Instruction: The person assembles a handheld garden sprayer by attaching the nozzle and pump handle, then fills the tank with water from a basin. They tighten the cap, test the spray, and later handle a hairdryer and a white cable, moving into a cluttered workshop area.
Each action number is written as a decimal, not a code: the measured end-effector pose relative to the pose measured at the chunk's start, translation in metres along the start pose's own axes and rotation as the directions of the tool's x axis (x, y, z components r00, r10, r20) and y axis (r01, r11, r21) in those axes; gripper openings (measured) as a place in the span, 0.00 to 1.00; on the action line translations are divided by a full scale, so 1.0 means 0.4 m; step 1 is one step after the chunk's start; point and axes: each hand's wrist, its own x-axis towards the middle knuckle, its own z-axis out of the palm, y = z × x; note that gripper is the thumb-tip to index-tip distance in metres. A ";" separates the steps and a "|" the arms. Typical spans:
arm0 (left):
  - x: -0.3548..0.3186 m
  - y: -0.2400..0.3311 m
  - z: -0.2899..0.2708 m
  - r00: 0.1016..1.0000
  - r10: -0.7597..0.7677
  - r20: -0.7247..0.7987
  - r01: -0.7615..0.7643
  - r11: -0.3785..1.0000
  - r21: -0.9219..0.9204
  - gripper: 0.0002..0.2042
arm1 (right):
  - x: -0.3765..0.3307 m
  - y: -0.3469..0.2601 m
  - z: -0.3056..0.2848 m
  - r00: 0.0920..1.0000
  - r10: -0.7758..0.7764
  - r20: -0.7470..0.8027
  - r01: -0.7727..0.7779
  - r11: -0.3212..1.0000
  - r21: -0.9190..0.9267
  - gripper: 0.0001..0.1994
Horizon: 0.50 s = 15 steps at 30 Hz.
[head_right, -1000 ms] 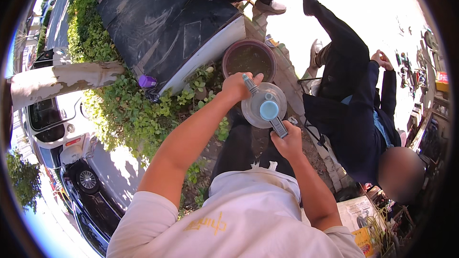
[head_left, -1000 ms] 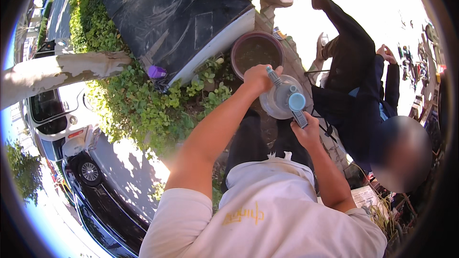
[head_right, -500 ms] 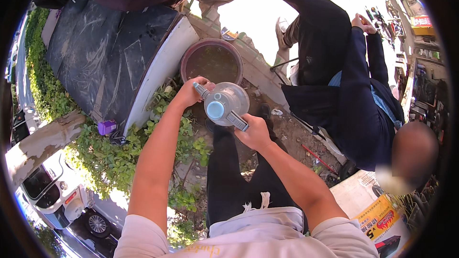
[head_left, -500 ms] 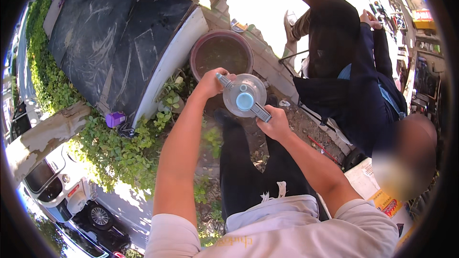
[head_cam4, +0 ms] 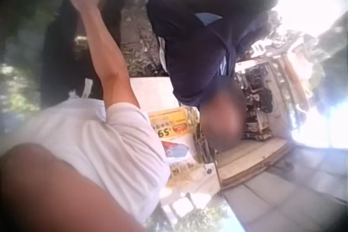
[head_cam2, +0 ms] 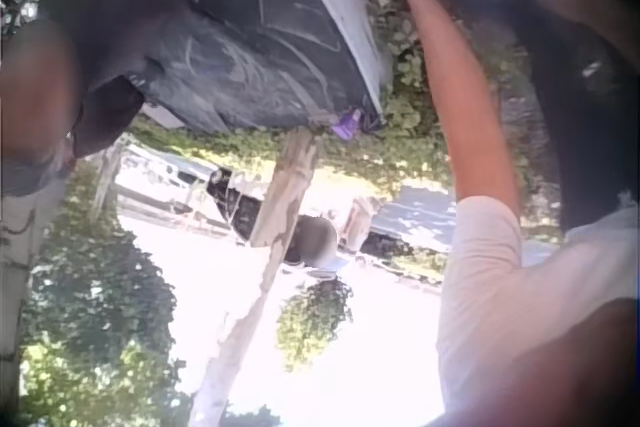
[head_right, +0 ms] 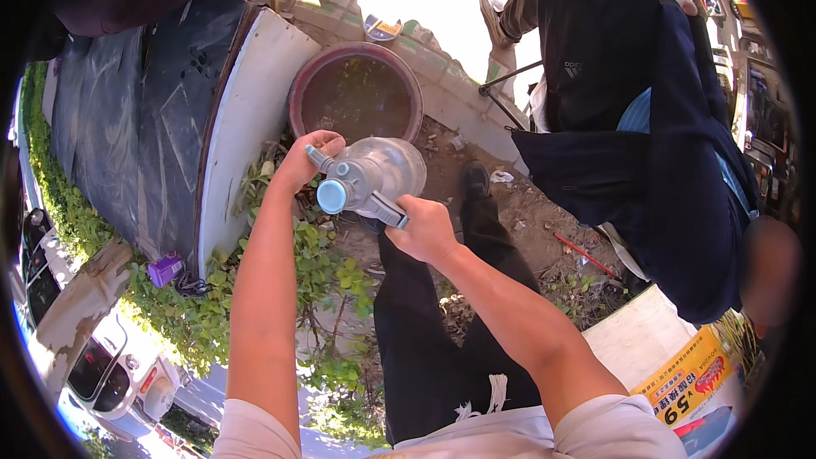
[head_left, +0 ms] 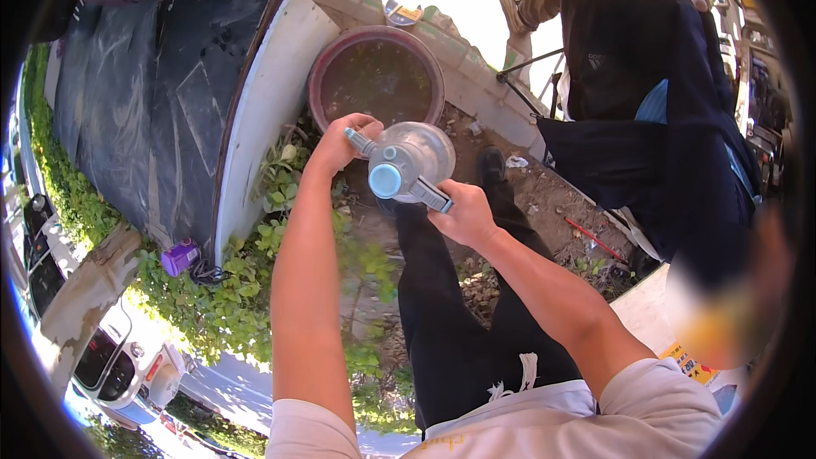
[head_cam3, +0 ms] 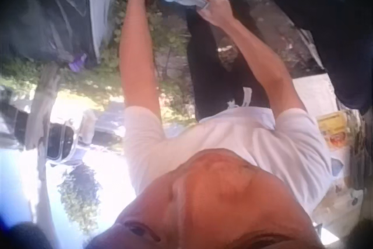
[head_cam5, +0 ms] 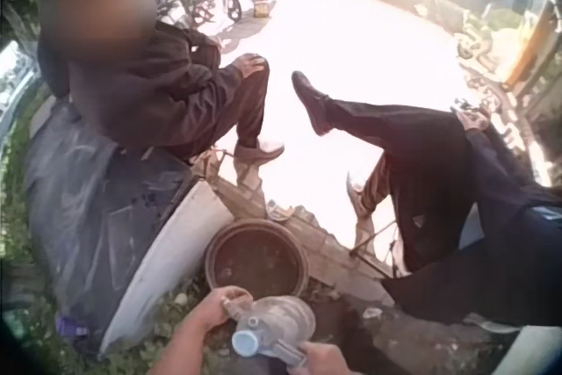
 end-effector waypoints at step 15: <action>0.085 0.029 -0.011 0.985 -0.055 -0.165 0.078 0.987 0.138 0.25 | 0.023 0.021 0.019 0.995 0.101 -0.027 -0.100 0.995 0.026 0.13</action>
